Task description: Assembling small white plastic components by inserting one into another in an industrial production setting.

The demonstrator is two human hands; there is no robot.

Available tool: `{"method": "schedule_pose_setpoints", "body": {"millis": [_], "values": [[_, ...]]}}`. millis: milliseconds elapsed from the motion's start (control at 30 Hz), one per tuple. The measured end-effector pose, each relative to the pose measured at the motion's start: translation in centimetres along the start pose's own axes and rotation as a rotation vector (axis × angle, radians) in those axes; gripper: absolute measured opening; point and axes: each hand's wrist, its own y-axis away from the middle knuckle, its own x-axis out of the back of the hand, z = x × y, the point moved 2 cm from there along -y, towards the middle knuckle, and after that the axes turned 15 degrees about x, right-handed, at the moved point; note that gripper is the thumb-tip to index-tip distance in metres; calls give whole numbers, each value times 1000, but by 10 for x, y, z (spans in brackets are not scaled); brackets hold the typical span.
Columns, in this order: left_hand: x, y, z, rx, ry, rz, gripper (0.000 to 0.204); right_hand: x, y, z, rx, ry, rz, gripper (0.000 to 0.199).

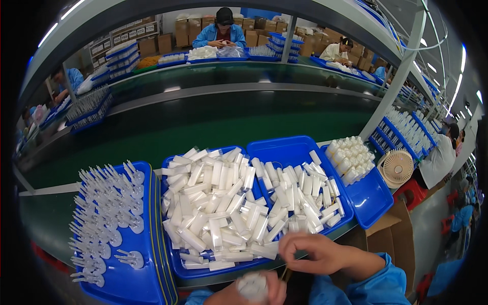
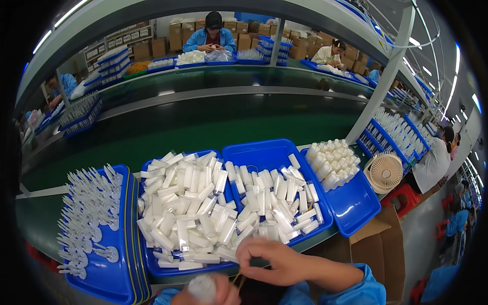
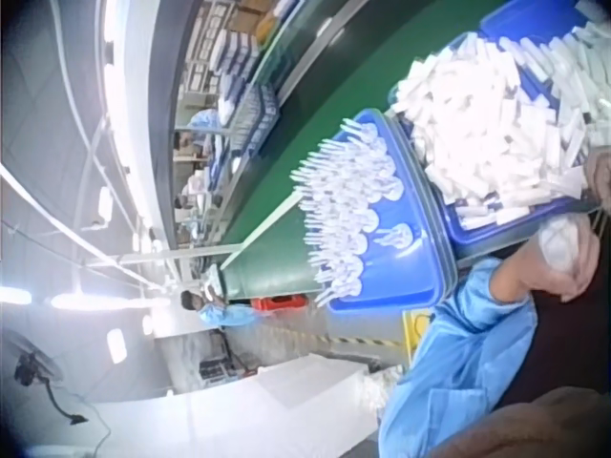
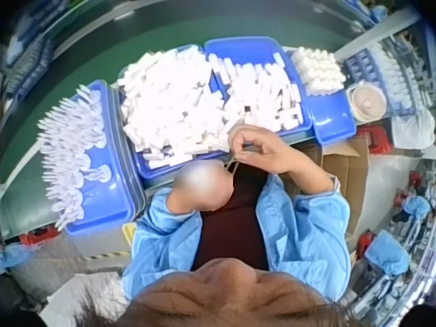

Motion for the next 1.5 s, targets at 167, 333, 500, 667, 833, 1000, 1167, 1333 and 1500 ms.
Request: {"method": "schedule_pose_setpoints", "body": {"millis": [167, 333, 500, 667, 833, 1000, 1167, 1333, 1500], "values": [[8, 19, 13, -251, -491, 173, 51, 15, 7, -16, 293, -1223, 132, 34], [3, 5, 7, -176, -1086, 837, 100, -11, -1, -20, 52, -443, -233, 41], [1, 16, 19, -74, -412, 776, 107, -46, -6, -21, 404, -658, -352, 28], [3, 14, 8, -563, -668, 768, 107, -33, 30, 22, 253, -913, 108, 49], [6, 16, -15, -455, -1622, 950, 72, -22, 11, -1, -43, -43, -48, 49], [-27, 18, 0, -101, -1626, 805, 48, -36, 12, -17, 143, 446, 38, 43], [-47, 89, 23, -553, -1533, 668, 34, 28, 31, -33, 87, 796, 291, 38], [-65, 142, 78, -155, -1867, 1301, 19, 170, 116, -56, -179, 1585, 1083, 31], [-64, 156, 89, 193, -2102, 1493, 23, 289, 175, -17, -285, 1871, 1011, 35]]}}
